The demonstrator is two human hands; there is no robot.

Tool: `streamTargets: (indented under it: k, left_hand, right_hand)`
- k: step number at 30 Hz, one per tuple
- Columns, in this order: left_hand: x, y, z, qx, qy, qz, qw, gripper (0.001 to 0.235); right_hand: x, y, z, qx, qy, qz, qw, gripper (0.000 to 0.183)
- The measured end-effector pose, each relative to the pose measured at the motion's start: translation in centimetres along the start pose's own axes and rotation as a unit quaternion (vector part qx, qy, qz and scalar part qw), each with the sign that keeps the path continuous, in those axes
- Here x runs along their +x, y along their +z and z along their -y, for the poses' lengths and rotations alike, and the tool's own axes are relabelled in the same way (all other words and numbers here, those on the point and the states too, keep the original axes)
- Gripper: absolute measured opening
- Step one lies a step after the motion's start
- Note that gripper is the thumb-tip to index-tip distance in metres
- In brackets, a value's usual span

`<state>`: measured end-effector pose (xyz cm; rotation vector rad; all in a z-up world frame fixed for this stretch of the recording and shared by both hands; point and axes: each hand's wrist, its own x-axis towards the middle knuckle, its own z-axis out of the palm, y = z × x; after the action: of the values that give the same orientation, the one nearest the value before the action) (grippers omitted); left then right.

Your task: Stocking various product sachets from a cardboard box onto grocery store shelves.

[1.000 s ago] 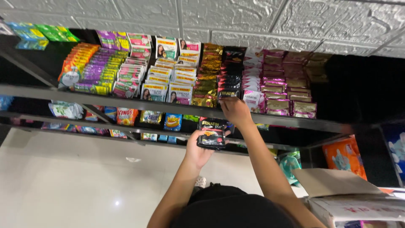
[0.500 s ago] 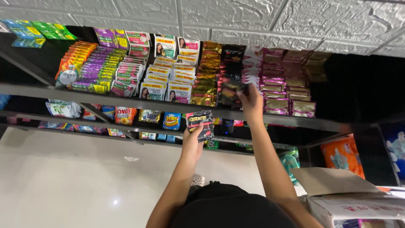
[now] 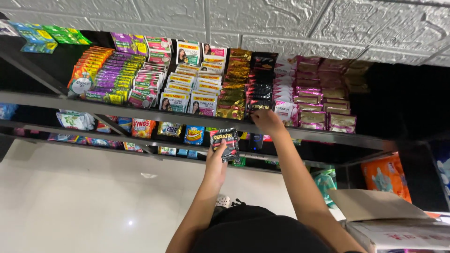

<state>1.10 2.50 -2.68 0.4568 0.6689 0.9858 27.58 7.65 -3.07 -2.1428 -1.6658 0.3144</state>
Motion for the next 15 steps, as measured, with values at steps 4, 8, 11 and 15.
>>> streamTargets:
  k: [4,8,11,15]
  left_hand:
    - [0.6,0.2,0.3,-0.006,-0.008,0.004,1.0,0.039]
    - [1.8,0.3,0.4,0.011,-0.001,0.019,1.0,0.035]
    - [3.1,1.4,-0.7,0.031,0.024,0.042,0.998,0.035]
    - [5.6,4.3,-3.4,0.118,0.125,0.073,0.983,0.034]
  right_hand:
    - [3.4,2.6,-2.9,0.039,-0.064,0.028,0.997,0.027]
    - [4.1,3.0,-3.0,0.039,-0.029,0.041,0.998,0.023]
    - [3.0,1.1,-1.6,0.038,-0.009,0.046,0.998,0.025]
    - [1.3,-2.0,-0.4,0.13,-0.061,0.022,0.989,0.024]
